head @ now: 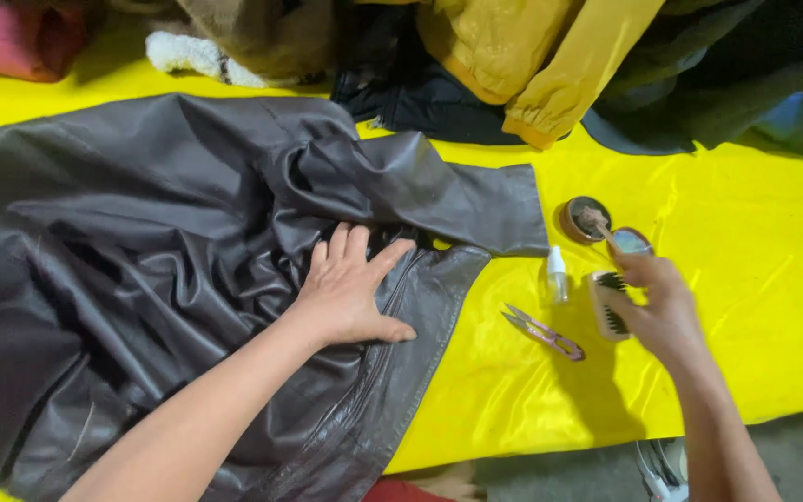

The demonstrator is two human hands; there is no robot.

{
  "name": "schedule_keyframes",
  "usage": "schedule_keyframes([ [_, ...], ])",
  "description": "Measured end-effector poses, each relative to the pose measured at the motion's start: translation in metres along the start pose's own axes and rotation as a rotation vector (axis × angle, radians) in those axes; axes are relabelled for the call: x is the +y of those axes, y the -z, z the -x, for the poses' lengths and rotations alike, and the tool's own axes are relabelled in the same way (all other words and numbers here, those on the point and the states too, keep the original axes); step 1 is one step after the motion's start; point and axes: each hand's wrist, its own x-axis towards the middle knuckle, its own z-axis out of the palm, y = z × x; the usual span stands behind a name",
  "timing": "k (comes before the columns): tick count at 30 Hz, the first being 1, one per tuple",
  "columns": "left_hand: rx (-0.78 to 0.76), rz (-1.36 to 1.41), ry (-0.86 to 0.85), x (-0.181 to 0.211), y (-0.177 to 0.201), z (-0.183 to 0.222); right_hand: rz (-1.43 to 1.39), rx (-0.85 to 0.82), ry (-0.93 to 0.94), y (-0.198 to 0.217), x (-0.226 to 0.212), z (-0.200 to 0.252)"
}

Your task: The person repairs a black leather jacket laid on a yellow surface. They use a small tool to work on a seam, apply a liquid from a spray bottle, brush the area, and use a hairdryer to dry the spot. The process is repeated on different sections of the jacket.

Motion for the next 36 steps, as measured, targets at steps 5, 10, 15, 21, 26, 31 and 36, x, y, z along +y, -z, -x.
schedule_keyframes([
  [5, -0.021, -0.001, 0.051, 0.004, -0.002, 0.003, 0.191, -0.167, -0.161, 0.012, -0.024, 0.028],
  [10, -0.033, 0.028, 0.094, 0.006, 0.002, 0.003, 0.360, -0.199, -0.264, 0.011, -0.048, 0.035],
  [15, 0.029, 0.043, 0.027, 0.002, -0.004, 0.010, 0.132, -0.029, -0.291, -0.012, -0.023, 0.025],
  [21, 0.007, 0.058, 0.020, 0.002, 0.001, 0.013, -0.233, 0.000, -0.427, -0.022, 0.027, 0.014],
  [26, 0.010, 0.055, 0.013, 0.000, -0.001, 0.012, -0.883, -0.134, -0.249, -0.014, 0.018, 0.020],
  [31, 0.006, 0.050, 0.020, 0.002, -0.002, 0.010, -0.973, -0.431, -0.019, -0.038, -0.095, 0.042],
  [36, 0.001, 0.061, 0.034, 0.002, 0.004, 0.012, -0.894, -0.662, -0.116, -0.049, -0.164, 0.034],
])
